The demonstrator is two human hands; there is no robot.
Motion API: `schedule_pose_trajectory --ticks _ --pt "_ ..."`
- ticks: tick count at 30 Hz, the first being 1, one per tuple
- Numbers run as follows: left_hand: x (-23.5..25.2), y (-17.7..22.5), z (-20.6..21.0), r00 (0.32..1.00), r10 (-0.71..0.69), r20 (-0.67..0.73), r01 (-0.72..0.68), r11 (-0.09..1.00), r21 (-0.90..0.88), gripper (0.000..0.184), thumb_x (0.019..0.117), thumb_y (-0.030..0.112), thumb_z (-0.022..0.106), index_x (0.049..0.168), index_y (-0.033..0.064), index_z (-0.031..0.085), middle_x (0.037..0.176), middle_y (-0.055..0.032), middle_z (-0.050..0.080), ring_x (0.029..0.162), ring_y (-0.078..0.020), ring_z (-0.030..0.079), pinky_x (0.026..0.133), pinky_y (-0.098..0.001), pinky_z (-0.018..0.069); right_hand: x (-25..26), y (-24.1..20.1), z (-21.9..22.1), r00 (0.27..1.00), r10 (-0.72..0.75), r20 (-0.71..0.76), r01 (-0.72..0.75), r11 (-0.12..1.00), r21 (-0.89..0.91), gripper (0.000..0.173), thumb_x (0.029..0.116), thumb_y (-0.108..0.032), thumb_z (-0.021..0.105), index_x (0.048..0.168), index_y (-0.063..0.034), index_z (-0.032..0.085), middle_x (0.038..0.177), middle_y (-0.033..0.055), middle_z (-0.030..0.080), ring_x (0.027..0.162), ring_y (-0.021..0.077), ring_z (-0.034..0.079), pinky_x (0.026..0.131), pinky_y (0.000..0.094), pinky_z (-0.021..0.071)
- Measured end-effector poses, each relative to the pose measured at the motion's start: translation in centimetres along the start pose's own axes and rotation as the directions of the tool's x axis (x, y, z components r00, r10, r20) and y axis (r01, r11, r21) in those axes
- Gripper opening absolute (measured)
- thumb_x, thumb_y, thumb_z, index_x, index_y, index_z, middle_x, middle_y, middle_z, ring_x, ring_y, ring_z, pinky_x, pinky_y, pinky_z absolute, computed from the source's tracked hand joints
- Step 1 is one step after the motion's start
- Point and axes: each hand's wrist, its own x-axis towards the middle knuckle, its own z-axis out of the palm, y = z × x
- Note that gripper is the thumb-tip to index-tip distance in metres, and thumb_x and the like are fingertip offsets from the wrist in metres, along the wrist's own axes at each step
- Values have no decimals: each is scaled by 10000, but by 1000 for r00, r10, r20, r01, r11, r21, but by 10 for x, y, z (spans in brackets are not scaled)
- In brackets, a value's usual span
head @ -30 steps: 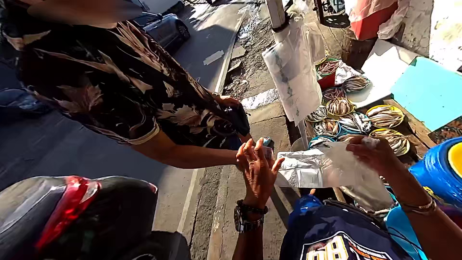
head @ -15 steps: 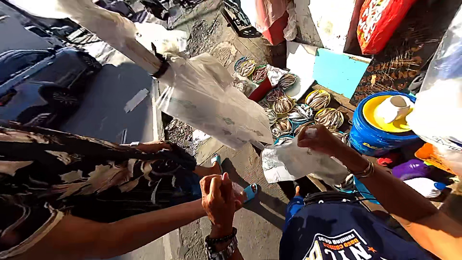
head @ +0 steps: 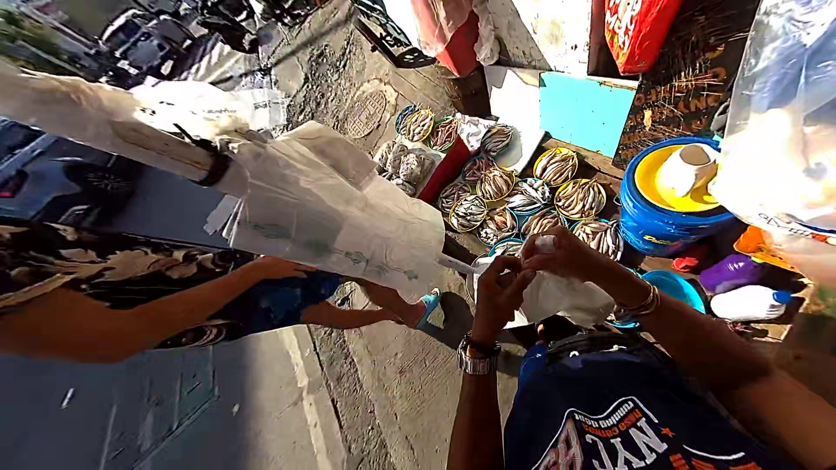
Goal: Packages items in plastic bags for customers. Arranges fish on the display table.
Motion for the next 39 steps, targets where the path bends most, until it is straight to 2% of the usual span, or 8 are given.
schedule_pose_trajectory --ticks 6,10,13,16,20,23,28,39 --pt "4 -20 7 996 85 28 -71 939 -337 67 963 62 652 1009 104 628 715 42 633 505 -21 533 482 -190 479 -6 -3 -4 994 106 -10 -100 963 250 94 842 -26 732 820 -97 674 578 -86 575 424 -43 433 410 120 364" --pt "4 -27 6 988 103 -112 -145 861 -487 77 976 54 626 994 90 691 879 -56 725 538 -29 581 456 -170 477 -10 -1 -7 992 115 -48 -94 943 318 57 847 -49 702 830 -96 674 594 -71 580 417 -43 424 401 114 358" --pt "4 -27 1 987 60 -148 -123 878 -463 72 986 64 605 992 69 676 882 -67 730 541 -29 589 440 -163 466 -11 3 -9 989 127 -76 -96 941 325 67 841 -50 708 828 -95 661 600 -58 578 414 -33 422 398 119 356" --pt "-3 -27 10 998 -69 -10 60 915 -399 152 998 209 633 1055 70 659 783 25 670 500 -9 536 422 -161 446 -18 12 -6 994 99 -35 -86 959 272 90 831 -54 738 843 -113 672 651 -73 631 434 -36 454 402 124 366" --pt "4 -19 24 971 -236 39 226 852 -473 107 1023 156 544 972 93 613 651 32 594 460 -20 504 407 -164 411 -11 13 -7 999 33 36 -36 997 66 109 805 -55 730 875 -133 701 736 -101 683 593 -11 596 551 182 507" --pt "5 -26 26 976 -209 66 205 765 -610 116 1002 122 551 912 114 625 644 30 595 467 -22 507 408 -161 394 -13 10 -12 998 56 20 -58 996 74 112 777 -74 769 832 -149 706 682 -104 653 537 -19 546 492 164 447" --pt "7 -29 28 988 -154 31 142 793 -592 143 1019 149 518 942 87 622 737 -6 658 484 -19 536 412 -148 411 -20 2 -15 993 97 -64 -84 981 173 122 772 -72 767 826 -151 692 616 -103 610 436 -32 457 402 139 363" --pt "9 -15 41 987 -160 -17 123 819 -561 99 1050 125 475 1043 77 561 770 -18 657 497 -41 550 407 -165 432 -22 1 -22 993 53 -103 -37 988 149 112 820 -19 736 821 -116 679 616 -103 603 430 -43 440 407 121 361"
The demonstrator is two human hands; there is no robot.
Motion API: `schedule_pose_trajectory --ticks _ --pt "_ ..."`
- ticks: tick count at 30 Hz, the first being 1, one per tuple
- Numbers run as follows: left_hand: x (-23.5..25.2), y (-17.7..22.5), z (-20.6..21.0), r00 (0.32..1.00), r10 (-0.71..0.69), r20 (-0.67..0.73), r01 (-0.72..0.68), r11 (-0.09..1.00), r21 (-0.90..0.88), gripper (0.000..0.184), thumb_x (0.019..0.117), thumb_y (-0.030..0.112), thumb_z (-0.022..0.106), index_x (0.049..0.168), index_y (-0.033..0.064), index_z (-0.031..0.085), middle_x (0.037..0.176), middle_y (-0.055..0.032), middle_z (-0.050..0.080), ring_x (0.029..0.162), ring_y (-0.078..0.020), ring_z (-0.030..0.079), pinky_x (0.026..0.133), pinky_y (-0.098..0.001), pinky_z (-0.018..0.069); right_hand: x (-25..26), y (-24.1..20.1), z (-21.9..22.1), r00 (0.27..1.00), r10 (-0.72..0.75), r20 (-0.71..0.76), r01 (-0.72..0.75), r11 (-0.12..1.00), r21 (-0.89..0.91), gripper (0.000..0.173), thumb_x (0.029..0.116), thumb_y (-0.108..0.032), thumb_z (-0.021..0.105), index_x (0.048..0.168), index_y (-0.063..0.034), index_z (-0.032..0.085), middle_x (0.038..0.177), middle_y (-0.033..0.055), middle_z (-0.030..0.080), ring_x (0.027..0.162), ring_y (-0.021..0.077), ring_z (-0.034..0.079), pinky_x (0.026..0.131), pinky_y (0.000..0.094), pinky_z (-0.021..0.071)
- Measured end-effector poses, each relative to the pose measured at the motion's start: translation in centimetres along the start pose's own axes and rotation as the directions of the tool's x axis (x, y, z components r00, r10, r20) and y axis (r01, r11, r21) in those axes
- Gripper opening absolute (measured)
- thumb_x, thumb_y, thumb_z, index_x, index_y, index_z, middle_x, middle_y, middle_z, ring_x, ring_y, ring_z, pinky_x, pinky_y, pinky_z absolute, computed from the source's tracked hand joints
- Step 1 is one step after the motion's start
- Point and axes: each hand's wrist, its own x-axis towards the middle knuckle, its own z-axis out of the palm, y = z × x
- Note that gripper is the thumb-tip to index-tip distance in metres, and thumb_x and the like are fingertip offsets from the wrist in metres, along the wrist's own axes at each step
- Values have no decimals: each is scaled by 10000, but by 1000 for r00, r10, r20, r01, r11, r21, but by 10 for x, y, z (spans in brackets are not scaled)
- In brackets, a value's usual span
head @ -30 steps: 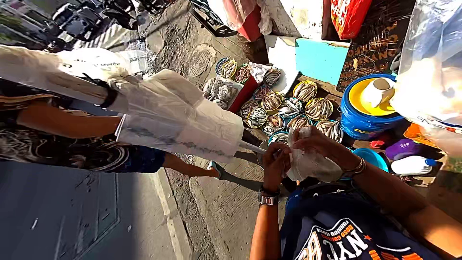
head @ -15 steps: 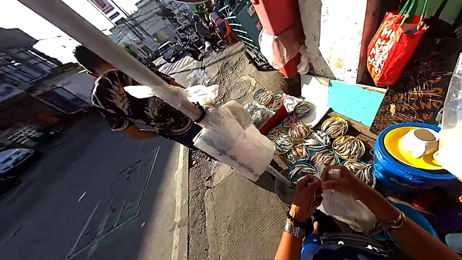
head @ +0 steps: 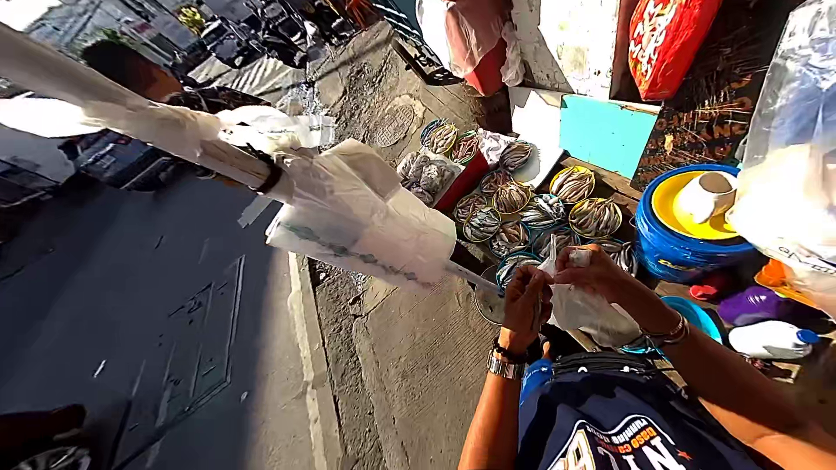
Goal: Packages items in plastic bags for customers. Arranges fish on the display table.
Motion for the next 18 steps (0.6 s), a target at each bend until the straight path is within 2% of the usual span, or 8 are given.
schedule_pose_trajectory --ticks 2,4,8,12,14,15,18 --pt "1 0 1 997 -66 27 66 998 9 100 1044 137 499 1043 74 576 728 4 630 493 -40 542 415 -169 435 -1 1 -1 1000 10 12 -10 1000 -26 114 821 -16 749 826 -106 679 629 -89 623 437 -36 451 416 129 371" --pt "0 -1 3 995 -102 26 102 994 -30 104 1017 89 523 949 70 600 689 2 613 486 -38 531 423 -168 431 -2 2 -1 999 19 45 -16 998 -64 112 828 -32 753 842 -110 673 637 -92 614 443 -38 446 424 130 374" --pt "0 -3 -4 997 -80 17 82 984 -158 194 1017 72 480 882 92 617 700 0 625 504 -27 538 427 -150 414 -3 8 -3 996 16 84 -15 1000 -15 99 806 -52 767 830 -114 695 616 -89 605 432 -38 439 411 128 363" --pt "-2 -5 -16 998 -64 7 65 993 -102 164 1050 107 470 973 65 609 748 -32 645 512 -47 555 424 -160 429 -5 9 -2 996 21 87 -24 999 29 97 819 -37 771 833 -102 700 621 -73 612 428 -38 436 406 122 361" --pt "-8 -5 -18 994 -90 53 92 995 -26 85 1032 146 529 1077 88 571 736 6 623 507 -36 550 425 -161 443 -3 13 1 996 35 78 -36 999 18 77 834 -50 776 854 -91 714 622 -68 617 424 -36 431 405 125 360" --pt "-10 -6 -18 993 -98 65 99 995 -4 124 995 134 584 1106 81 563 724 16 614 495 -35 540 420 -166 444 -1 13 3 997 48 67 -48 999 3 73 838 -54 777 856 -92 717 624 -69 623 422 -40 433 403 123 360" --pt "-12 -9 -16 997 -59 54 57 998 29 131 930 65 668 1038 49 596 702 1 610 471 -40 521 414 -174 441 2 13 9 997 67 40 -66 997 -30 70 856 -40 758 852 -92 711 655 -71 639 474 -35 477 445 127 394"
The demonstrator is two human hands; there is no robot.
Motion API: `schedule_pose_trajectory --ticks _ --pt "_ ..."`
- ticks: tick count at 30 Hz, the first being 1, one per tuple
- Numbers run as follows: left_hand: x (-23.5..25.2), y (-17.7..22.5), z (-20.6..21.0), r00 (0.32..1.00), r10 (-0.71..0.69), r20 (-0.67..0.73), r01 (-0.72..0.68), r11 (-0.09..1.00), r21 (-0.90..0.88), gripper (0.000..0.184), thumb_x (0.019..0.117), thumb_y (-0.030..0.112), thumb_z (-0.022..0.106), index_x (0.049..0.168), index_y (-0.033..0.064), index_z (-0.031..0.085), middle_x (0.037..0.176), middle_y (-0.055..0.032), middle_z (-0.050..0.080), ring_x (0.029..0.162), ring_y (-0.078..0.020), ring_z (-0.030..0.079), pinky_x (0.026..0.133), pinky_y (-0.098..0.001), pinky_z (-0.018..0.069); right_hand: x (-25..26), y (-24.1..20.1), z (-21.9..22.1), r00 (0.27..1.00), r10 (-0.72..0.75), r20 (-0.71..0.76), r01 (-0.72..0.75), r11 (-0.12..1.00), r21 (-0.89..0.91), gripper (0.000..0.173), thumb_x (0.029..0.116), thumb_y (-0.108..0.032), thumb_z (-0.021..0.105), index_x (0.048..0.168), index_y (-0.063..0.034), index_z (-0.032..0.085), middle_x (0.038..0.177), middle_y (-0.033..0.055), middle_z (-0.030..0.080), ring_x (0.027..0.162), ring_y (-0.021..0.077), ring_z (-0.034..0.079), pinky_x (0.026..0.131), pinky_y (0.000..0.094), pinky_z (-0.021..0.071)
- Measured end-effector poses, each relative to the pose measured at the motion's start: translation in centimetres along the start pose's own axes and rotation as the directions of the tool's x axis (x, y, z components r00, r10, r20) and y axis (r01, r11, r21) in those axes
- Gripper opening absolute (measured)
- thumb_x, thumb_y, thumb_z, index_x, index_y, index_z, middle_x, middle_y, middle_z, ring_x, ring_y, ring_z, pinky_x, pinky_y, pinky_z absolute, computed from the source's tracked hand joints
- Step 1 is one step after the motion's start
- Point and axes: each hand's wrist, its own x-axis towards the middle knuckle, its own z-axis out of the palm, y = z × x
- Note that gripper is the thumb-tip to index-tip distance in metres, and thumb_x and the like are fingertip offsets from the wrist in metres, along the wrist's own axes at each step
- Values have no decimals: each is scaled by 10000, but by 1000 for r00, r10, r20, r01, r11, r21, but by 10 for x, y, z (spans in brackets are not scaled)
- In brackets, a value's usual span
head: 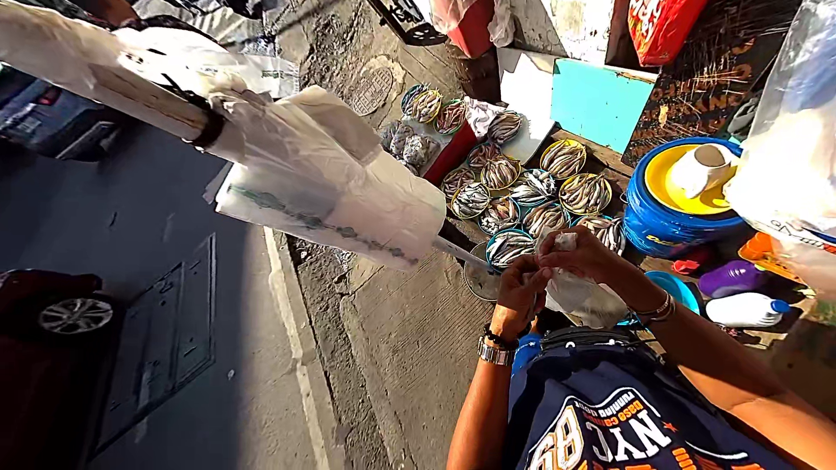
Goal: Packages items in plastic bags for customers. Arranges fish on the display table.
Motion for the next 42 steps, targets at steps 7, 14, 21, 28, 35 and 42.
schedule_pose_trajectory --ticks 7,14,21,28,35,42 --pt "3 -2 -4 964 166 -209 -168 986 8 109 1012 28 505 981 33 610 750 -34 656 473 -31 533 411 -159 440 0 -7 3 996 0 -94 -5 999 -48 109 860 -16 708 797 -92 661 558 -73 542 418 -22 418 412 140 360" --pt "1 1 -13 977 142 -157 -123 984 129 94 971 86 628 1054 43 622 807 -18 667 471 -15 509 410 -152 432 0 1 0 991 18 -136 -24 999 -45 96 860 -12 708 801 -77 670 554 -60 548 409 -15 415 405 145 363" --pt "11 -7 5 982 152 -114 -120 962 245 33 975 24 601 974 27 634 674 20 604 436 -14 478 405 -167 434 -2 -5 -5 996 41 -80 -46 997 -63 115 885 -20 699 796 -84 660 556 -75 540 411 -29 398 402 135 338" --pt "11 3 -8 918 275 -286 -268 961 65 160 1013 12 488 955 38 635 743 -25 672 472 -28 548 411 -164 458 -4 -6 -17 990 27 -141 -50 985 -163 129 882 -9 684 779 -73 641 540 -75 504 412 -16 402 408 146 350" --pt "-16 21 -34 958 253 -135 -277 694 -664 180 984 153 565 973 32 698 843 -91 729 525 -94 648 454 -190 527 -2 10 -37 889 -3 -458 -108 970 -216 236 902 -21 679 702 -91 576 516 -50 469 408 24 392 417 195 360" --pt "-35 -24 -77 984 -82 -160 53 983 -174 195 1012 233 555 868 142 649 683 27 623 477 -12 536 395 -152 417 -6 -11 -60 712 -119 -692 37 990 -133 179 974 -74 613 802 -119 622 518 -59 457 366 16 349 346 187 318"
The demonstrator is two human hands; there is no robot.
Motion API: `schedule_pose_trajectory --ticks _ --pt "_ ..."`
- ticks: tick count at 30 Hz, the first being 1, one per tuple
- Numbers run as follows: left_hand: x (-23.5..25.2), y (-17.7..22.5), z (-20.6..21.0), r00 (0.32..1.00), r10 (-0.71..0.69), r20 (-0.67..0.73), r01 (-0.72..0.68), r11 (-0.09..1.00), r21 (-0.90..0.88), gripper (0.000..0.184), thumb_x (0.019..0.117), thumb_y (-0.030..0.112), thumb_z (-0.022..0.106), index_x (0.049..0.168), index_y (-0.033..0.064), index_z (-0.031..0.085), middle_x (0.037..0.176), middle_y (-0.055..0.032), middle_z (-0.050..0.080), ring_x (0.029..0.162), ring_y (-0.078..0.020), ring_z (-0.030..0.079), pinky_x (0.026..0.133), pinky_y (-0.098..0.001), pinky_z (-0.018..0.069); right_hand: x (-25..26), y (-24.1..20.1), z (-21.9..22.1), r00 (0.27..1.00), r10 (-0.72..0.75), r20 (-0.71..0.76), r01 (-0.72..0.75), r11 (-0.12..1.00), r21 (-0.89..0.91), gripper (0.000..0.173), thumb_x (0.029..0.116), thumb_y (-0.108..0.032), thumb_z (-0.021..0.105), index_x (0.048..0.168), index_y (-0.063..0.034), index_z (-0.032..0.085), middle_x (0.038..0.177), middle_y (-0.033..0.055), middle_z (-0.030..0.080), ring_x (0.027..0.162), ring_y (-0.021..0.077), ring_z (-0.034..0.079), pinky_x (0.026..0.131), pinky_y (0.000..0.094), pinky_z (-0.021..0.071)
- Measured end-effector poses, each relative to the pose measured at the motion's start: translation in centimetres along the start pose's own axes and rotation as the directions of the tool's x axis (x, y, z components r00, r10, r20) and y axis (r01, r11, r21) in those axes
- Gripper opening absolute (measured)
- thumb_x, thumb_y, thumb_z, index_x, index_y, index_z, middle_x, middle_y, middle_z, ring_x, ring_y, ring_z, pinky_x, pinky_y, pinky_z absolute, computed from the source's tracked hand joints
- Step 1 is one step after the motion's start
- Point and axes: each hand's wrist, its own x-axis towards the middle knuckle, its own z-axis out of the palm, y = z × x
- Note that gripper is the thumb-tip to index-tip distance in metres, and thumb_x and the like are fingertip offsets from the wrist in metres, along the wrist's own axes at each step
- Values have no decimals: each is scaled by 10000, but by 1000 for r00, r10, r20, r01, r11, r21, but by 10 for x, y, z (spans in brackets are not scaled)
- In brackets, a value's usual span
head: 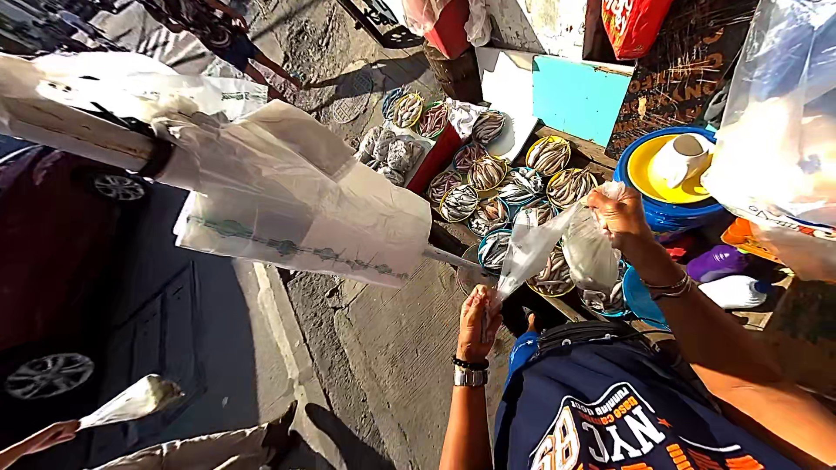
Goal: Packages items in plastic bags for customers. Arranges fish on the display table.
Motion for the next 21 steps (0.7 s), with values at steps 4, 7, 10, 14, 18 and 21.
schedule_pose_trajectory --ticks 4,7,10,14,18,21 --pt "15 -18 1 987 -129 -97 161 833 529 230 1006 130 611 1203 31 545 899 -47 679 501 -26 487 417 -169 379 -5 -14 -3 990 -74 122 65 995 74 172 971 -61 581 819 -127 626 503 -61 428 351 1 306 336 160 292" --pt "29 -5 33 995 104 1 -76 718 692 462 941 205 690 1307 -19 517 1090 -63 651 578 -18 515 483 -180 440 1 -23 -6 979 -116 166 108 992 62 180 935 -11 584 788 -110 618 536 -75 488 369 -13 339 350 151 308" --pt "44 4 71 958 177 227 -285 468 837 649 836 367 807 1279 -48 578 1168 -120 655 802 -83 571 705 -270 484 -1 -26 -9 969 -134 209 127 991 47 175 917 -2 594 784 -111 623 552 -74 513 372 -19 353 347 148 314" --pt "50 -17 101 933 56 355 -358 238 903 480 897 405 755 985 -59 671 900 -150 640 801 -223 607 760 -399 523 -19 -24 -16 966 -123 227 124 992 11 157 936 -43 614 802 -127 613 547 -40 464 379 12 316 356 158 281" --pt "48 -30 92 944 160 288 -328 374 867 253 999 155 569 824 -24 607 632 -5 502 565 -59 490 575 -254 441 -14 -13 -34 980 -75 184 80 997 -20 178 919 -7 614 783 -120 633 533 -72 488 370 -8 329 351 155 299" --pt "48 -20 74 952 273 141 -266 506 820 229 1013 125 510 817 22 566 602 59 442 505 -4 437 504 -197 406 -14 -1 -53 985 -49 164 55 998 -31 185 920 -5 620 778 -123 625 554 -65 510 377 -5 331 354 161 301"
